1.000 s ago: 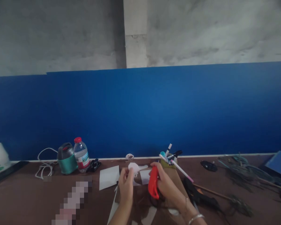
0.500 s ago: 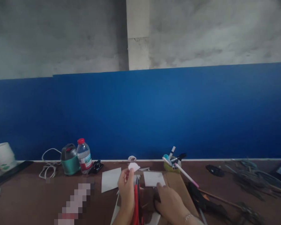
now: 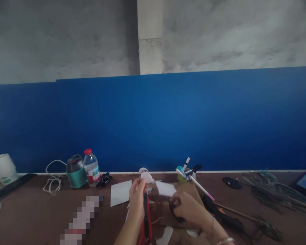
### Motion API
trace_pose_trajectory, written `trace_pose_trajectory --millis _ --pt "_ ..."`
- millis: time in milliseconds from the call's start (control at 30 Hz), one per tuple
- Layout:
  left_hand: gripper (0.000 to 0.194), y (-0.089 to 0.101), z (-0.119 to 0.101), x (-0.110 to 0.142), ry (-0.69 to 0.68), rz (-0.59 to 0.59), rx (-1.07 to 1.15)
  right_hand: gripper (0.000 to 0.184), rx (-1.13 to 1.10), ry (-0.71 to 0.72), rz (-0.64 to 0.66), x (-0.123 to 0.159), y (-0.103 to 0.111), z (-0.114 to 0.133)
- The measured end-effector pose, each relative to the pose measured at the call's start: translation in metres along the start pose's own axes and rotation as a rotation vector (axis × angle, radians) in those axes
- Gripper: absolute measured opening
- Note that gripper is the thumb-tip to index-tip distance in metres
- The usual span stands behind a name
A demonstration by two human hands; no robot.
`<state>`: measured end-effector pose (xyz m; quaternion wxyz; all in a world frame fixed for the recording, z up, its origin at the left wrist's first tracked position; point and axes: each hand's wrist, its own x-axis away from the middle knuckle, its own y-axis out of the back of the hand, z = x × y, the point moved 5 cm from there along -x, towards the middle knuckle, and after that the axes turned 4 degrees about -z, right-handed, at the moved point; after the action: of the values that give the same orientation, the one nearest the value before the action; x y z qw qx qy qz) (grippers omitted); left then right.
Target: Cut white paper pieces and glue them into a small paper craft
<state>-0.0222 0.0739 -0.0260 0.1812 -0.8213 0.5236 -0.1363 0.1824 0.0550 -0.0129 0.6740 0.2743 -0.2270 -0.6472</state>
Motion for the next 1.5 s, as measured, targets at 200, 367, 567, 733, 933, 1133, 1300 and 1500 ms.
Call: trace_pose_trajectory --millis 200,367,567,733,933,1133,1300,1500 --pt "0.039 -0.004 0.004 0.003 0.067 0.032 0.130 0.022 -0.280 -0.076 0.274 0.010 0.000 0.009" --pt "0.037 -0.002 0.005 -0.001 0.054 0.013 0.247 0.012 -0.579 -0.151 0.419 0.015 -0.005 0.008" --pt "0.036 0.000 0.006 -0.004 0.034 -0.012 0.331 0.027 -0.595 -0.067 0.516 0.011 -0.016 0.013" --pt "0.031 -0.001 0.007 -0.003 0.077 -0.011 0.306 0.018 -0.384 -0.041 0.283 0.004 -0.019 0.024" --pt "0.016 -0.004 0.003 0.003 0.149 -0.028 0.308 0.023 -0.215 0.050 0.210 0.001 -0.021 0.025" --pt "0.013 -0.006 0.000 0.005 0.188 -0.049 0.338 0.022 -0.152 0.088 0.182 0.003 -0.017 0.029" --pt "0.021 -0.007 0.000 0.007 0.221 -0.022 0.326 0.025 -0.178 0.077 0.202 0.004 -0.015 0.026" --pt "0.025 -0.007 0.002 0.007 0.244 0.002 0.292 0.021 -0.143 0.095 0.204 0.002 -0.016 0.025"
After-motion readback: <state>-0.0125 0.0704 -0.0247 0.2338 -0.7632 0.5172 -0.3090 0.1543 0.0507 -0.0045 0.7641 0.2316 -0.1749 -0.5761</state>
